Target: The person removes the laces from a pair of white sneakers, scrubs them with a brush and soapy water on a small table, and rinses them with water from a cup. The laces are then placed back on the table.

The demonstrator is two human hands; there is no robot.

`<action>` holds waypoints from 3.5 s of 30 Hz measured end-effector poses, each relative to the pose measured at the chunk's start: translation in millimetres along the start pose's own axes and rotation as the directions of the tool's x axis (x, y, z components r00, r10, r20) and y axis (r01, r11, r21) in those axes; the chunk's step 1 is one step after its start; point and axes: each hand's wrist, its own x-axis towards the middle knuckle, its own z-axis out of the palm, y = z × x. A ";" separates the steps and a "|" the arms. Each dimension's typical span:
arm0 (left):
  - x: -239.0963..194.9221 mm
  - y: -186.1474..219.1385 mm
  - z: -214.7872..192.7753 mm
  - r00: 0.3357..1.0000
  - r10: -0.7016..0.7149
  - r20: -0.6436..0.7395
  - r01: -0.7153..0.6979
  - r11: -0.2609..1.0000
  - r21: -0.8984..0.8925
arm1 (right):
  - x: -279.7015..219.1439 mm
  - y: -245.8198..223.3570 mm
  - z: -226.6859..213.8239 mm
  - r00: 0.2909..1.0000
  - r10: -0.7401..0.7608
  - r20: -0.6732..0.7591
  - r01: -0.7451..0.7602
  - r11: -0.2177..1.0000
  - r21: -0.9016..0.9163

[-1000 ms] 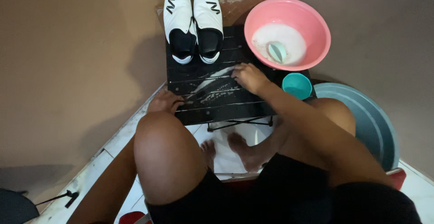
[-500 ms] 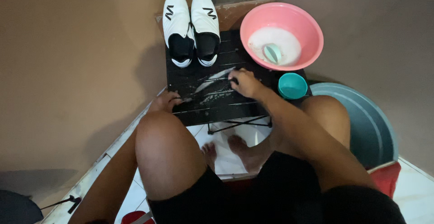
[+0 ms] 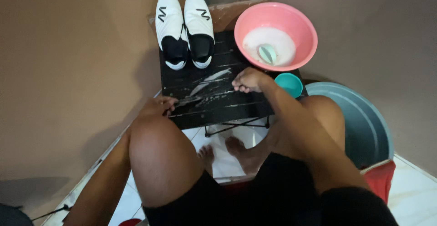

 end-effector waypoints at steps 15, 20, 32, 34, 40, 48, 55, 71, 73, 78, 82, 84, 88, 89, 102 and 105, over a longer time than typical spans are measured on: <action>-39.9 21.8 2.2 0.987 0.152 0.043 -0.151 0.826 0.542 | 33.8 9.0 5.0 0.968 -0.100 -0.229 0.031 0.957 -0.288; -29.4 -1.9 -6.6 0.918 0.395 0.039 -0.189 0.348 0.918 | -31.8 -49.4 16.7 0.926 -0.276 -0.259 -0.012 0.664 -0.748; 26.9 -68.5 8.5 0.469 0.875 0.122 -0.606 0.218 0.765 | 44.7 -6.0 -140.4 0.852 -0.219 -0.476 -0.199 0.705 -0.681; 9.5 -62.0 8.1 0.492 0.866 0.086 -0.631 0.287 0.721 | 61.2 -1.2 -144.3 0.841 -0.264 -0.472 -0.145 0.731 -0.667; -3.8 -61.1 -2.1 0.543 0.837 0.061 -0.700 0.412 0.583 | 75.8 -12.8 -144.6 0.813 -0.228 -0.536 -0.102 0.850 -0.518; 14.4 -81.0 10.4 0.466 0.884 -0.026 -0.718 0.395 0.573 | 32.8 -77.3 -79.7 0.599 -0.378 -0.706 0.121 0.914 -0.387; 1.6 -68.4 20.7 0.436 0.897 -0.077 -0.616 0.360 0.700 | -91.1 -106.1 150.7 0.829 -0.494 -0.264 0.294 0.785 -0.545; 13.3 -71.5 24.2 0.431 0.900 0.058 -0.679 0.281 0.678 | 12.8 8.9 18.5 0.710 -0.363 -0.604 -0.233 0.688 -0.687; 25.9 -81.3 19.0 0.430 0.899 0.082 -0.711 0.281 0.644 | -45.5 -42.5 67.5 0.758 -0.354 -0.547 -0.158 0.715 -0.682; 39.9 -92.6 18.2 0.457 0.883 0.103 -0.732 0.309 0.607 | -66.8 -52.5 220.1 0.882 -0.388 -0.267 0.307 0.903 -0.300; 29.5 -86.8 21.5 0.554 0.817 0.163 -0.654 0.305 0.692 | -85.1 -72.2 212.5 0.918 -0.375 -0.127 0.251 0.800 -0.545; 8.8 -74.0 19.5 0.564 0.811 0.156 -0.625 0.296 0.723 | -59.0 -60.1 173.2 0.923 -0.347 -0.164 0.200 0.799 -0.567; -1.7 -55.6 16.2 0.626 0.765 0.150 -0.605 0.355 0.712 | -5.5 -38.8 68.8 0.830 -0.296 -0.473 -0.080 0.776 -0.626; -5.1 -54.4 16.9 0.648 0.750 0.134 -0.590 0.382 0.712 | 5.3 -33.8 48.7 0.784 -0.301 -0.543 -0.177 0.729 -0.661; 7.3 -73.9 16.2 0.609 0.774 0.174 -0.591 0.296 0.750 | -72.8 -62.8 166.1 0.948 -0.228 -0.222 0.119 0.901 -0.417; 4.2 -70.3 15.6 0.528 0.828 0.186 -0.650 0.254 0.716 | -5.9 -31.2 76.2 0.854 -0.213 -0.475 -0.045 0.879 -0.475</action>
